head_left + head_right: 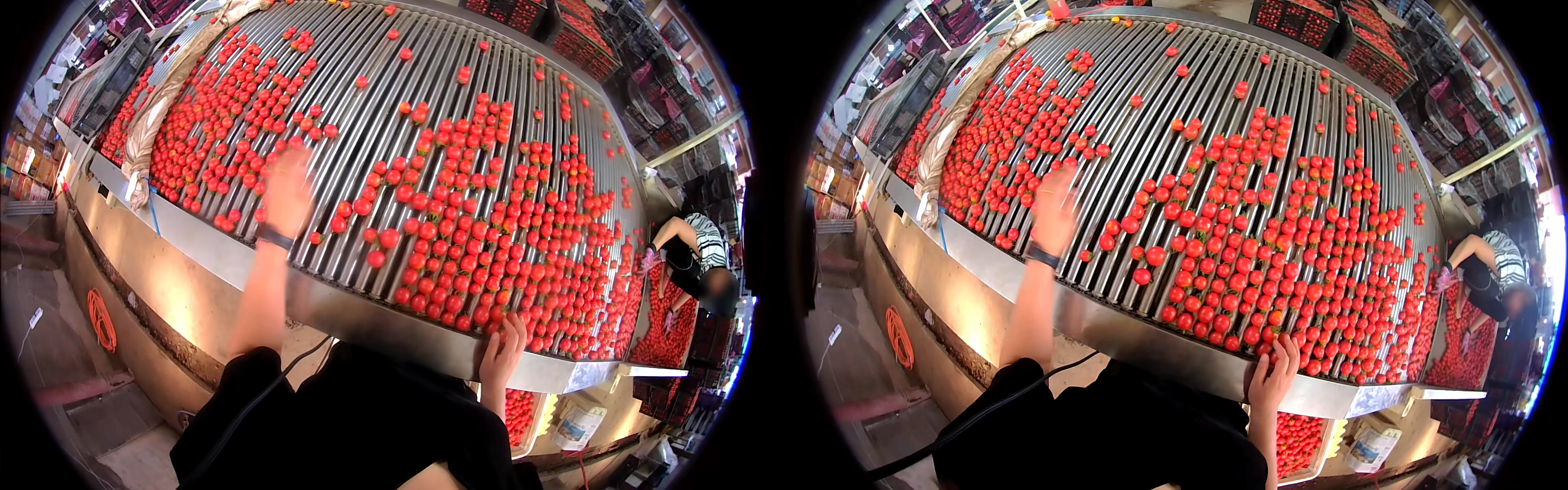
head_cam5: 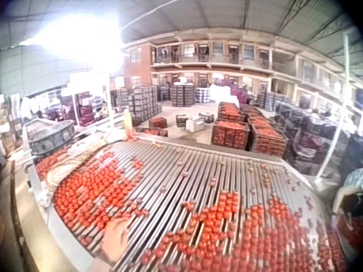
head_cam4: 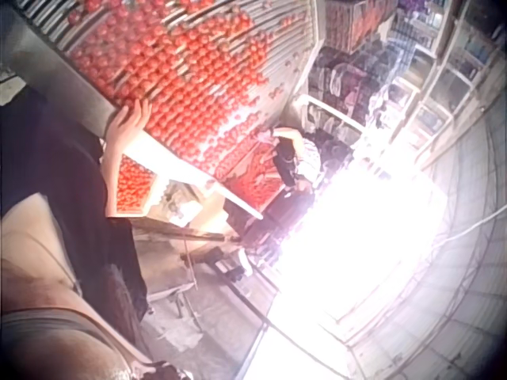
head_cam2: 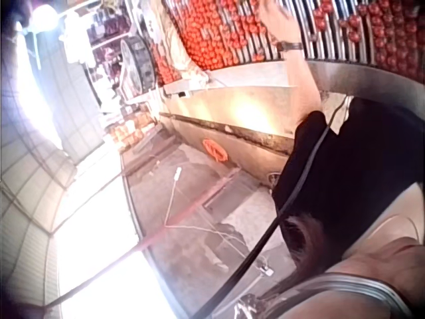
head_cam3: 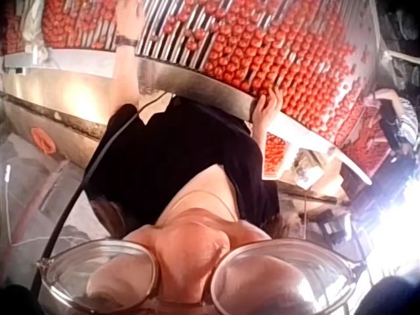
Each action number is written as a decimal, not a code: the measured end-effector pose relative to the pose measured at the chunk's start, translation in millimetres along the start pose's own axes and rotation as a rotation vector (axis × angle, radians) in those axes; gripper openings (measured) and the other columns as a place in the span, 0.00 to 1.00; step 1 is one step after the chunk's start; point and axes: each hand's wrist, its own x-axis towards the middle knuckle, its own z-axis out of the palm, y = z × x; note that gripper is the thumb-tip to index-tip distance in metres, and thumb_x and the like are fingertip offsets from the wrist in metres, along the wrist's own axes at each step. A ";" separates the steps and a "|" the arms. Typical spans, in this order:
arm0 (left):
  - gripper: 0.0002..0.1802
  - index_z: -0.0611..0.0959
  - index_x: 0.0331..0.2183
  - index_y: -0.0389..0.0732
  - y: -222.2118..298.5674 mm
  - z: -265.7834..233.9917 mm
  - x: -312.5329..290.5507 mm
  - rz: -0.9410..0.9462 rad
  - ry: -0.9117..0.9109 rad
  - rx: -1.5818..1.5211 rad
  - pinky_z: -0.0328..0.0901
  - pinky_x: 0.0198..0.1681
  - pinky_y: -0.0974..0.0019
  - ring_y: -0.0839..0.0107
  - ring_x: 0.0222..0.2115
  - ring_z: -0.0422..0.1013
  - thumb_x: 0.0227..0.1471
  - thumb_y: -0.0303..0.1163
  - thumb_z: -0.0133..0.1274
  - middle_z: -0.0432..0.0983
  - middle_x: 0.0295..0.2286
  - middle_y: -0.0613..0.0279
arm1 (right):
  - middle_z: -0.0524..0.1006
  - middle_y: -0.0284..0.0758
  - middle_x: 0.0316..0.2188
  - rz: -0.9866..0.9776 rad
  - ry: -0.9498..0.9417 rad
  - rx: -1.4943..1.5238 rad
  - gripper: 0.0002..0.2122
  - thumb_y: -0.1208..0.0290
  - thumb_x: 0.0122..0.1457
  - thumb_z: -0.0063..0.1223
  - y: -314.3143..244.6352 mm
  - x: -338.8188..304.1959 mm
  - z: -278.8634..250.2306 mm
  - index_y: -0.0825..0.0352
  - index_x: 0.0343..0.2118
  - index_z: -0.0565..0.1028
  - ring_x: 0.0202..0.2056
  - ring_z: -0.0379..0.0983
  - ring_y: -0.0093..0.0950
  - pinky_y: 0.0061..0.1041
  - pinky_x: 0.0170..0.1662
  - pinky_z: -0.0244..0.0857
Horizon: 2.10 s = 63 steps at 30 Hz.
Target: The person sorts tomatoes on a metal roller conveyor belt by hand, picking out discolored or damaged items and placing them into a white bin while pushing the acceptable red ones along the rollers.
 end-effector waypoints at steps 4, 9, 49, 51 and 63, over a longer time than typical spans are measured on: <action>0.19 0.75 0.41 0.38 -122.7 -34.4 -26.9 -0.277 -0.177 0.372 0.62 0.45 0.53 0.49 0.41 0.67 0.44 0.18 0.46 0.71 0.41 0.48 | 0.67 0.44 0.49 -0.016 -0.008 0.014 0.12 0.77 0.55 0.47 1.8 1.4 -0.8 0.70 0.44 0.69 0.53 0.60 0.46 0.41 0.57 0.52; 0.16 0.75 0.40 0.39 -142.7 -48.1 -32.5 -0.288 -0.281 0.149 0.66 0.39 0.61 0.55 0.36 0.70 0.44 0.19 0.51 0.71 0.38 0.51 | 0.68 0.44 0.49 0.002 -0.030 0.024 0.12 0.77 0.55 0.47 9.7 1.1 -5.1 0.70 0.43 0.70 0.53 0.60 0.45 0.41 0.56 0.52; 0.20 0.73 0.48 0.40 140.0 62.4 -68.4 0.240 -0.504 -0.263 0.55 0.55 0.55 0.54 0.53 0.58 0.52 0.31 0.49 0.62 0.53 0.53 | 0.66 0.42 0.52 -0.155 -0.134 -0.090 0.16 0.72 0.54 0.50 35.6 4.7 -25.1 0.67 0.46 0.70 0.56 0.57 0.43 0.42 0.59 0.50; 0.23 0.70 0.52 0.42 145.0 70.3 -61.2 0.284 -0.497 -0.155 0.49 0.60 0.54 0.56 0.59 0.52 0.54 0.35 0.48 0.57 0.57 0.56 | 0.65 0.42 0.52 -0.105 -0.129 -0.102 0.16 0.72 0.54 0.50 37.7 4.0 -26.4 0.68 0.46 0.70 0.57 0.57 0.43 0.42 0.60 0.49; 0.33 0.62 0.57 0.44 158.8 163.4 9.9 0.387 -0.637 -0.059 0.41 0.63 0.53 0.53 0.62 0.41 0.55 0.51 0.44 0.46 0.60 0.50 | 0.64 0.43 0.53 -0.010 -0.082 -0.062 0.17 0.75 0.54 0.50 54.2 -1.2 -31.3 0.68 0.47 0.68 0.57 0.56 0.45 0.42 0.59 0.50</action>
